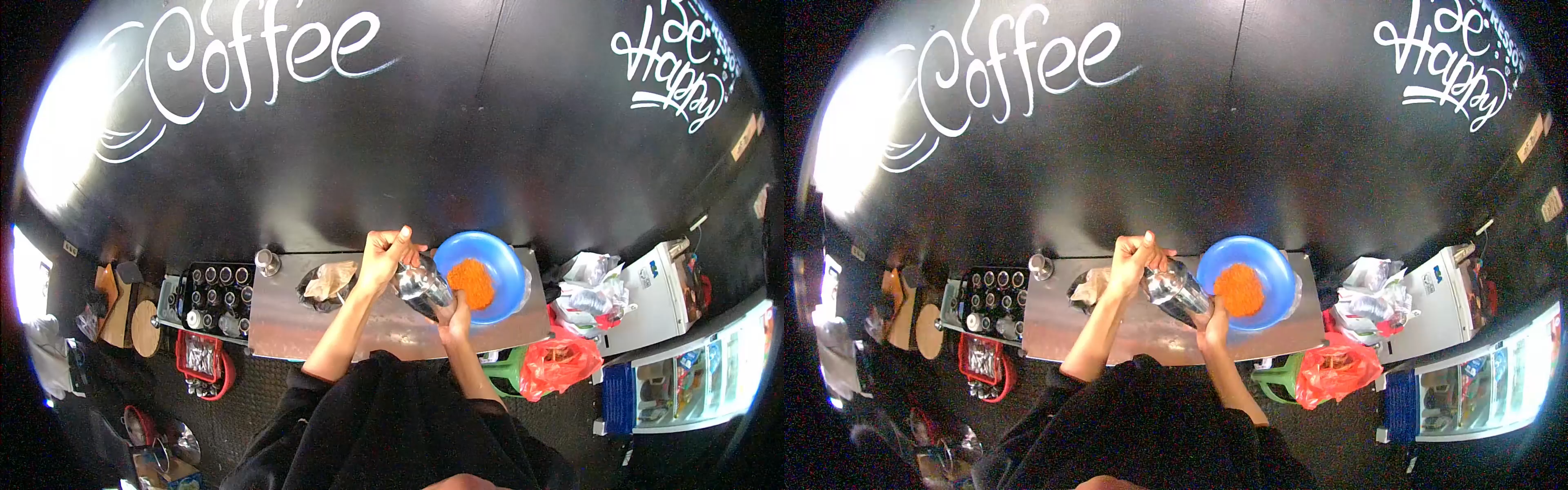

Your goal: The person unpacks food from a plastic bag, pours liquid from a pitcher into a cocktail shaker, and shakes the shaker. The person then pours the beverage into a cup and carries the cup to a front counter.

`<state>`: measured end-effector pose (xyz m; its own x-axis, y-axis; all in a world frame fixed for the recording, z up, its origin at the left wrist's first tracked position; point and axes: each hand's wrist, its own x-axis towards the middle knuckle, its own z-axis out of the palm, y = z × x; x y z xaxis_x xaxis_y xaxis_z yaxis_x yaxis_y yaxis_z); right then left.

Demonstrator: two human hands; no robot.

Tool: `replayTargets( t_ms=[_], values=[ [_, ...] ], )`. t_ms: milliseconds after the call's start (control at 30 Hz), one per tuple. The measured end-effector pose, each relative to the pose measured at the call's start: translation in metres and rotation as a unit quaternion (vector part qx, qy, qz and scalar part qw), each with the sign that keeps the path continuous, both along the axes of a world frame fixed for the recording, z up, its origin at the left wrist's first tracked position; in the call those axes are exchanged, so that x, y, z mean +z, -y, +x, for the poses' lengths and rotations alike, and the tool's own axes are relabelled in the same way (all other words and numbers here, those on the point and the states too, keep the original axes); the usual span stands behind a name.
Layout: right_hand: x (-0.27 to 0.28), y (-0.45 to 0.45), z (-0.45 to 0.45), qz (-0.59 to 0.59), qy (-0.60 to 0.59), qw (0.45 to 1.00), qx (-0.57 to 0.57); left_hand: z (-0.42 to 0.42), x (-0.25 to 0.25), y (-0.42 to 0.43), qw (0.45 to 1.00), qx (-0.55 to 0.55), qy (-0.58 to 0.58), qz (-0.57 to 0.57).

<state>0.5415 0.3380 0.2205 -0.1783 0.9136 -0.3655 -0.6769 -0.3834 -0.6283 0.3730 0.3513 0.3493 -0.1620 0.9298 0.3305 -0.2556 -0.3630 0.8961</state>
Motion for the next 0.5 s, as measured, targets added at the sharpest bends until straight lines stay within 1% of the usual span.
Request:
replayTargets(
  t_ms=[67,133,167,233,267,333,367,433,467,500],
  values=[
    [-0.001,0.003,0.002,0.0,-0.019,1.0,0.002,0.002,-0.002,0.0,1.0,-0.026,-0.007,0.001],
    [0.011,0.01,0.002,-0.067,-0.015,0.997,0.023,0.004,0.002,-0.001,0.998,-0.062,-0.015,0.005],
    [0.009,0.011,0.003,-0.068,-0.015,0.997,0.023,0.004,0.001,-0.001,0.998,-0.063,-0.016,0.004],
    [0.005,0.014,0.009,-0.077,-0.014,0.992,0.097,0.003,0.002,-0.003,0.994,-0.103,-0.035,0.017],
    [0.004,0.012,0.009,-0.078,-0.016,0.992,0.097,0.002,0.003,-0.004,0.994,-0.104,-0.037,0.015],
    [0.005,0.005,0.009,-0.067,-0.031,0.992,0.098,0.001,0.006,-0.007,0.993,-0.115,-0.005,0.02],
    [0.007,0.002,0.011,-0.068,-0.032,0.992,0.096,-0.006,0.001,-0.011,0.989,-0.136,0.025,0.045],
    [0.016,-0.005,0.015,0.003,-0.045,0.989,0.139,-0.005,0.001,-0.015,0.992,-0.037,0.095,0.073],
    [0.006,-0.011,0.013,-0.033,-0.013,0.996,0.085,-0.009,0.0,-0.015,0.988,-0.021,0.142,0.055],
    [0.005,-0.012,0.013,-0.033,-0.012,0.996,0.084,-0.012,0.002,-0.014,0.987,0.016,0.157,0.009]
  ],
)
